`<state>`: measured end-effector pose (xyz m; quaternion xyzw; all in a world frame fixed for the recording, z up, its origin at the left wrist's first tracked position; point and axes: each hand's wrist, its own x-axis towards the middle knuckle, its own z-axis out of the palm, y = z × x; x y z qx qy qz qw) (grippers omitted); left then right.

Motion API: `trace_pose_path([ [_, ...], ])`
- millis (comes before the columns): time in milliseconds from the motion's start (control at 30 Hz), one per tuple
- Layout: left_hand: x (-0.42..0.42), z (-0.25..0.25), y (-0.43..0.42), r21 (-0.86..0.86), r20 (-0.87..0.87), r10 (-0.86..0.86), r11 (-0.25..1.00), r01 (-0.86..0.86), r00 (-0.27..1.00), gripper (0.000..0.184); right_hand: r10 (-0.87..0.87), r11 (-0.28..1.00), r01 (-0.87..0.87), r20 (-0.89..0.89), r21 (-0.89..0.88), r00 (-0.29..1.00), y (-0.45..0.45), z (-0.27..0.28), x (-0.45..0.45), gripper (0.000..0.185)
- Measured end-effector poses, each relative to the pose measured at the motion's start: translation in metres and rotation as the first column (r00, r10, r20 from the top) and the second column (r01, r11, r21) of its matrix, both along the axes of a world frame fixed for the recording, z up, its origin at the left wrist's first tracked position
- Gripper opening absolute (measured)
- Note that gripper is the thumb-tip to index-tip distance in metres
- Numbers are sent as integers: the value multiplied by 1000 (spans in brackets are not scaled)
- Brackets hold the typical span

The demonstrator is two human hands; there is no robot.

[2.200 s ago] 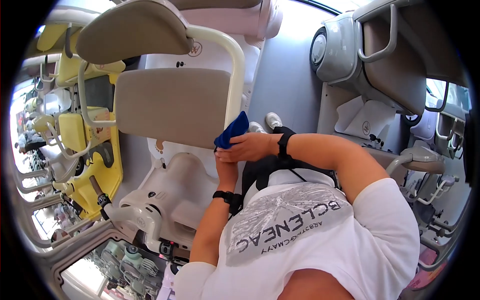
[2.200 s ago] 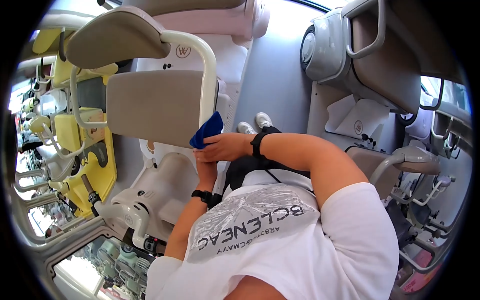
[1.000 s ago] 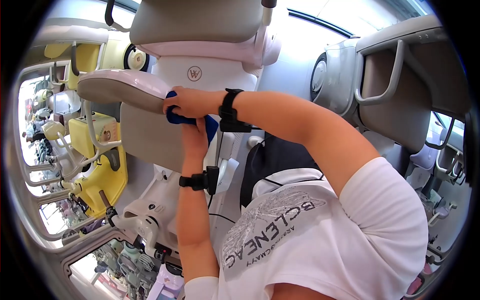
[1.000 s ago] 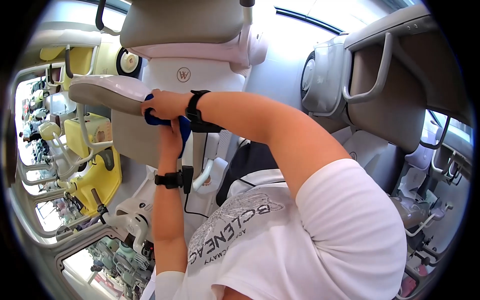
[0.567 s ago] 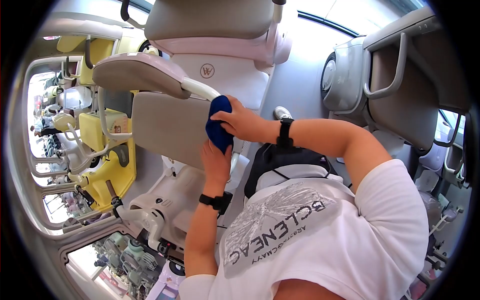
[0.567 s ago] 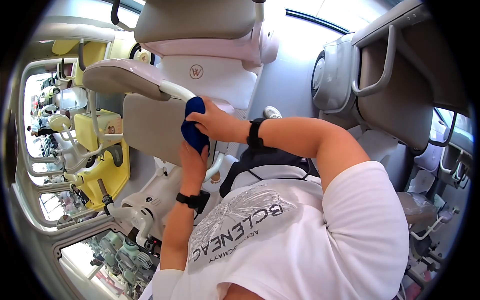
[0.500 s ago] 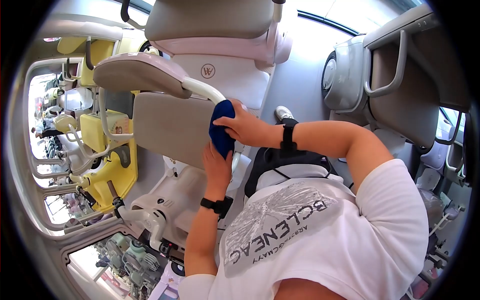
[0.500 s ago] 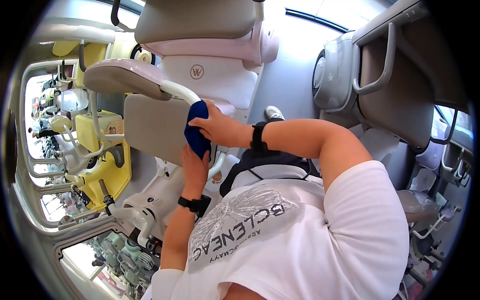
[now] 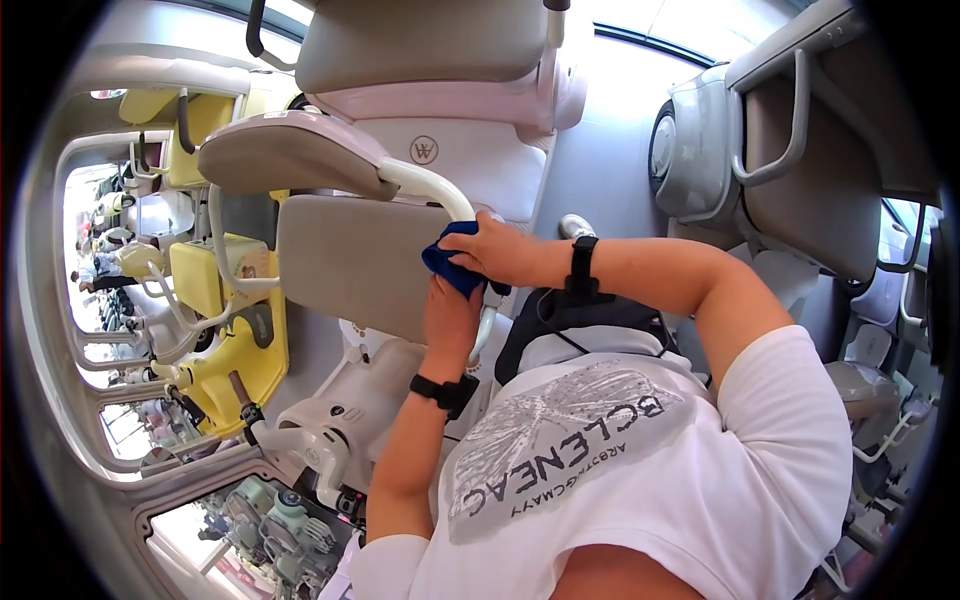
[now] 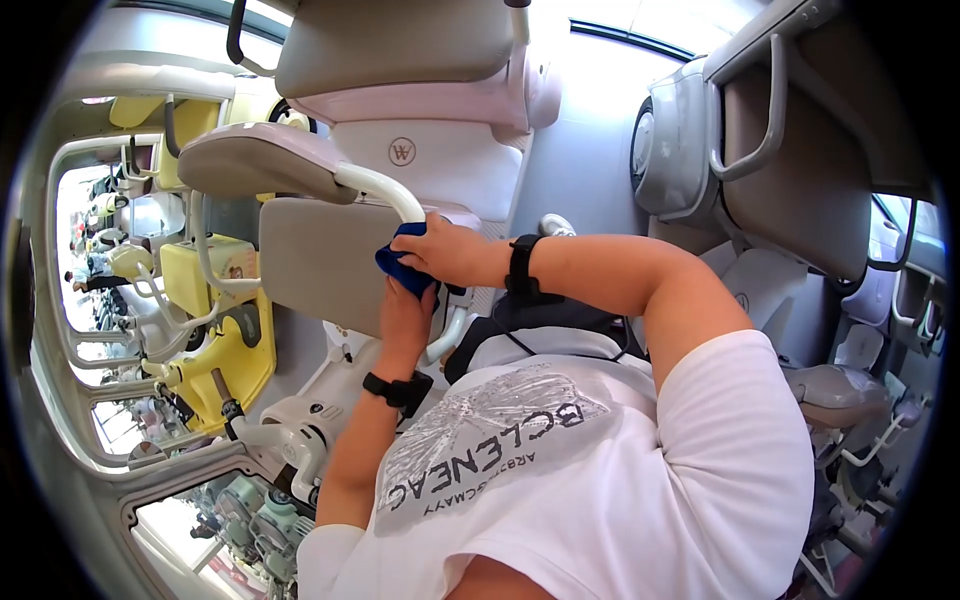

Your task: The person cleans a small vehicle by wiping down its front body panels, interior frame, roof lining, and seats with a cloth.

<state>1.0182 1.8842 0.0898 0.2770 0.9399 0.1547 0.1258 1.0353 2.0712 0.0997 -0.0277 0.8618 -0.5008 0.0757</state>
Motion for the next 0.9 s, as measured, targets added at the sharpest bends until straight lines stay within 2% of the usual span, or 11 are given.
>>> trace_pose_path([
  [167,-16,13,18,33,90,-15,999,12,996,53,113,993,-115,47,34,992,22,13,-23,40],
  [267,-24,14,23,66,73,-40,997,35,996,53,178,983,-182,101,35,979,29,26,-36,40],
  [333,-24,10,25,64,54,-12,998,8,998,52,214,974,-217,50,58,976,31,24,-43,41],
  [533,-3,12,13,19,1,67,998,-67,998,46,28,978,-38,49,204,998,12,15,-17,39],
  [567,3,6,5,-4,-75,39,999,-40,996,46,46,979,-52,38,199,998,8,12,-5,39],
  [633,14,7,-6,-53,-147,-15,999,7,989,51,32,998,-23,-139,66,990,7,3,13,37],
  [667,17,9,-13,-58,-147,-4,998,-4,989,51,43,998,-35,-139,61,989,9,-1,15,37],
  [733,18,14,-26,4,-97,-15,1000,16,995,52,217,971,-210,-49,114,975,13,-3,15,40],
  [767,15,17,-31,-5,-94,-9,1000,9,995,52,229,969,-215,-110,122,967,20,-4,12,41],
  [867,-3,49,-30,-70,24,31,997,-29,999,53,291,951,-279,-76,137,954,42,32,-12,46],
  [900,-12,62,-27,-70,-134,17,997,-27,991,51,264,964,-251,-180,90,948,46,30,-22,48],
])
